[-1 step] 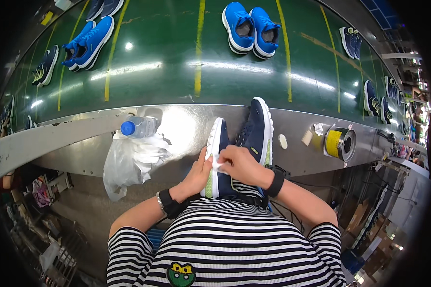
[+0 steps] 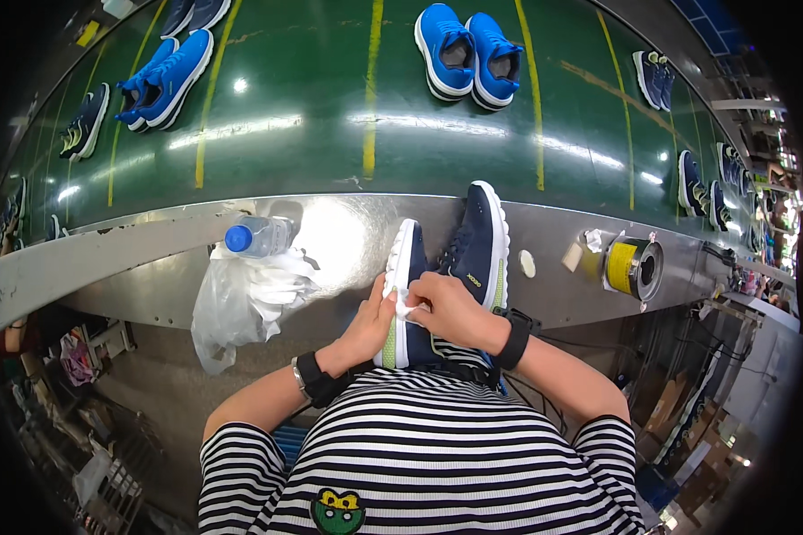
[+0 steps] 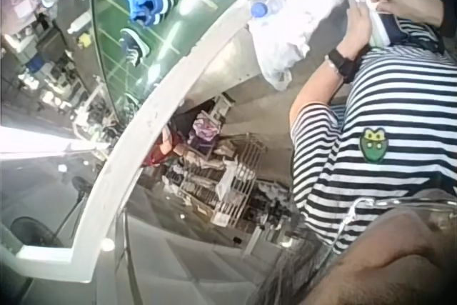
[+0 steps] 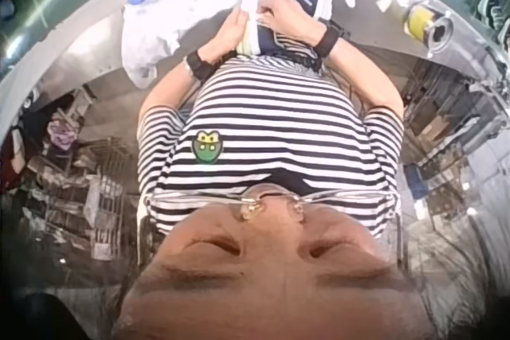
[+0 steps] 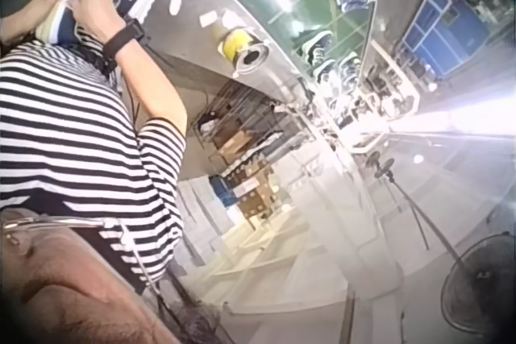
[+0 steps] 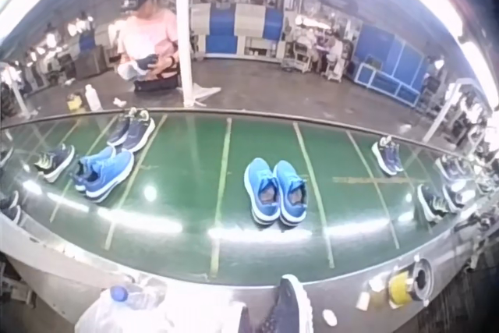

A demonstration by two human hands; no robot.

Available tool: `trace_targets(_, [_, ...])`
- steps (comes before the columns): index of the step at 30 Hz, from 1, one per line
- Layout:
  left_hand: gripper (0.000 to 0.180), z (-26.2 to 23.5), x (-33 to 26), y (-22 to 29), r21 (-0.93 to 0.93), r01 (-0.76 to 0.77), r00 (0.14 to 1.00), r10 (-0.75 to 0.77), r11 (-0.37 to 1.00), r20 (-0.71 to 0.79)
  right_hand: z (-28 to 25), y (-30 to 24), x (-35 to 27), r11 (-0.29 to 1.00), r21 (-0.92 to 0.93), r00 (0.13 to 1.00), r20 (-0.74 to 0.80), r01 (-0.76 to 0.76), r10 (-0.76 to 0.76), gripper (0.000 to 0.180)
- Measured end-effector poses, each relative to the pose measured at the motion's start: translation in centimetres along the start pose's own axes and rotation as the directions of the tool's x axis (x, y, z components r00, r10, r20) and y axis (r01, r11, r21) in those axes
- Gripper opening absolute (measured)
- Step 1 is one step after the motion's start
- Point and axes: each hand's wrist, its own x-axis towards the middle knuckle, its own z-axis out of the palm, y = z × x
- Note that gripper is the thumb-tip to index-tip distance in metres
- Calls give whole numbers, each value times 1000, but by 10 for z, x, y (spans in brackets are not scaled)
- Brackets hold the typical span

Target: The person wipes the exterior of blue sneakers with a white cloth on a factory assembly line. They handle the shoes one at a time, rotating them to clean different sides, and place them back on the moving conveyor belt.

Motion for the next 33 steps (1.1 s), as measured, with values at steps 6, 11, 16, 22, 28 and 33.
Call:
trace_targets(6, [60, 2, -1, 9, 109, 55, 998, -52, 993, -22, -1, 13, 10, 986, -149, 982, -182, -77, 49, 12])
trace_targets(11, [62, 1, 0, -6, 29, 4, 1000, -4, 1000, -6, 0, 6, 7, 997, -74, 997, -77, -7, 1, 12])
trace_targets(16, [59, -2, -5, 20, 55, 118, 993, -119, 991, 5, -1, 43, 20, 968, -232, 939, -344, -91, 7, 10])
trace_targets(22, [52, -5, -5, 24, -80, 26, 1000, -26, 996, 5, -1, 37, 20, 998, -52, 912, -409, -25, 2, 13])
trace_targets(28, [56, -5, -3, 17, -22, 59, 998, -59, 998, 30, 4, 15, 3, 994, -100, 988, -147, 41, -55, 9])
trace_targets(33, [76, -12, 13, -9, -219, 48, 995, -66, 975, -77, -26, -1, -13, 640, 751, 980, 47, -163, 194, 11])
